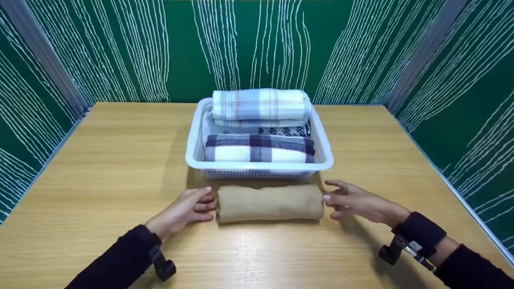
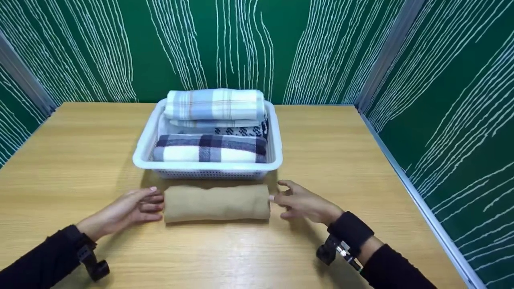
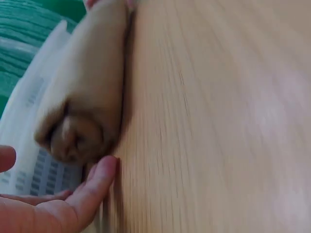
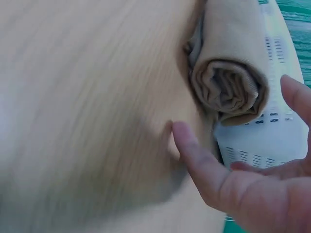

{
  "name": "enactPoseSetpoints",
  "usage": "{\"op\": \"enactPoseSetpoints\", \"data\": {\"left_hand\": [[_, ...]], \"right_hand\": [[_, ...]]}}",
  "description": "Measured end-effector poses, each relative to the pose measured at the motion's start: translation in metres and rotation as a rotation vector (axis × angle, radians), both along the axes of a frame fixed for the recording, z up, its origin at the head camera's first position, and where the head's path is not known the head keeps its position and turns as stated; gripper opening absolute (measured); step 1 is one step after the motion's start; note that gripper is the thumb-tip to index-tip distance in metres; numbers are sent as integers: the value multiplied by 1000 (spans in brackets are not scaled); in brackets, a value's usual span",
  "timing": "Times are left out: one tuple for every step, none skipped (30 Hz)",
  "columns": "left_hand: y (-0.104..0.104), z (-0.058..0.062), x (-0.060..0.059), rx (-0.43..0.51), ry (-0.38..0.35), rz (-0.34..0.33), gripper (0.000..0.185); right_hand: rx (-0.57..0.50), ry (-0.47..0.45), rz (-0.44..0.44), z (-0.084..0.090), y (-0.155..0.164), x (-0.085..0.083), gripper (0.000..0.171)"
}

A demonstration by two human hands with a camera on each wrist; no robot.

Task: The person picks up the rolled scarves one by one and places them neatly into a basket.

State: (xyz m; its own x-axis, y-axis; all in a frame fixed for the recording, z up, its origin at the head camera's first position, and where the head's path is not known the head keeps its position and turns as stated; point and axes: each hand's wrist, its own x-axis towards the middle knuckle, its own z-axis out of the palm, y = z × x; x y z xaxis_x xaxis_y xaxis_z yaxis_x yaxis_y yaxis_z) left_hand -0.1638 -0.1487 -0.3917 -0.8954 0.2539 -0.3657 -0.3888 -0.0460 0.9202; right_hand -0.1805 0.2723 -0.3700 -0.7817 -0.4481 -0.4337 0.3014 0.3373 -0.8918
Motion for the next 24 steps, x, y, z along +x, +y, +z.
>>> {"op": "enactPoseSetpoints", "data": {"left_hand": [[4, 1, 1, 16, -13, 2, 51], [8, 1, 2, 23, -24, -3, 49], [11, 2, 3, 29, -30, -12, 47], [15, 3, 4, 34, -31, -28, 44], [18, 3, 4, 34, -29, -46, 41], [21, 3, 4, 35, -26, -64, 39], [24, 3, 4, 37, -27, -77, 37], [27, 3, 4, 38, -30, -87, 35], [30, 2, 3, 43, -32, -92, 33], [32, 1, 3, 47, -37, -92, 32], [35, 0, 3, 50, -41, -90, 33], [36, -1, 2, 55, -47, -84, 33], [37, -1, 3, 59, -53, -76, 33], [38, -2, 3, 64, -57, -72, 30], [38, -2, 3, 70, -60, -71, 27], [38, -2, 3, 76, -63, -71, 26], [37, -2, 3, 82, -66, -71, 23], [37, -2, 3, 88, -70, -68, 21], [36, -2, 3, 91, -75, -66, 19], [36, -2, 3, 87, -79, -66, 18], [35, -1, 3, 80, -83, -62, 19], [36, -1, 3, 76, -87, -61, 19], [36, 0, 4, 69, -91, -62, 20], [36, 1, 5, 62, -95, -63, 21]], "right_hand": [[-39, -30, -9, -1, -2, 1, 85], [-71, -59, -16, -2, -4, 2, 85], [-101, -84, -18, -3, -6, 3, 87], [-125, -105, -24, -4, -9, 3, 89], [-144, -125, -33, -4, -13, 4, 90], [-166, -140, -41, -5, -16, 5, 92], [-184, -148, -48, -6, -20, 5, 91], [-204, -153, -54, -8, -23, 5, 90], [-223, -155, -56, -9, -26, 4, 87], [-239, -155, -61, -11, -29, 4, 84], [-258, -157, -67, -13, -31, 3, 80], [-274, -156, -69, -15, -33, 3, 74], [-287, -156, -72, -17, -34, 2, 67], [-297, -159, -77, -18, -36, 2, 62], [-304, -162, -83, -19, -37, 1, 56], [-314, -167, -90, -20, -38, 1, 50], [-322, -171, -95, -21, -39, 1, 44], [-329, -173, -97, -22, -40, 1, 39], [-336, -177, -98, -23, -40, 1, 35], [-341, -178, -98, -23, -41, 2, 32], [-349, -179, -99, -24, -41, 2, 31], [-354, -181, -99, -24, -40, 3, 29], [-356, -183, -101, -23, -40, 3, 28], [-361, -184, -101, -23, -39, 4, 28]]}}
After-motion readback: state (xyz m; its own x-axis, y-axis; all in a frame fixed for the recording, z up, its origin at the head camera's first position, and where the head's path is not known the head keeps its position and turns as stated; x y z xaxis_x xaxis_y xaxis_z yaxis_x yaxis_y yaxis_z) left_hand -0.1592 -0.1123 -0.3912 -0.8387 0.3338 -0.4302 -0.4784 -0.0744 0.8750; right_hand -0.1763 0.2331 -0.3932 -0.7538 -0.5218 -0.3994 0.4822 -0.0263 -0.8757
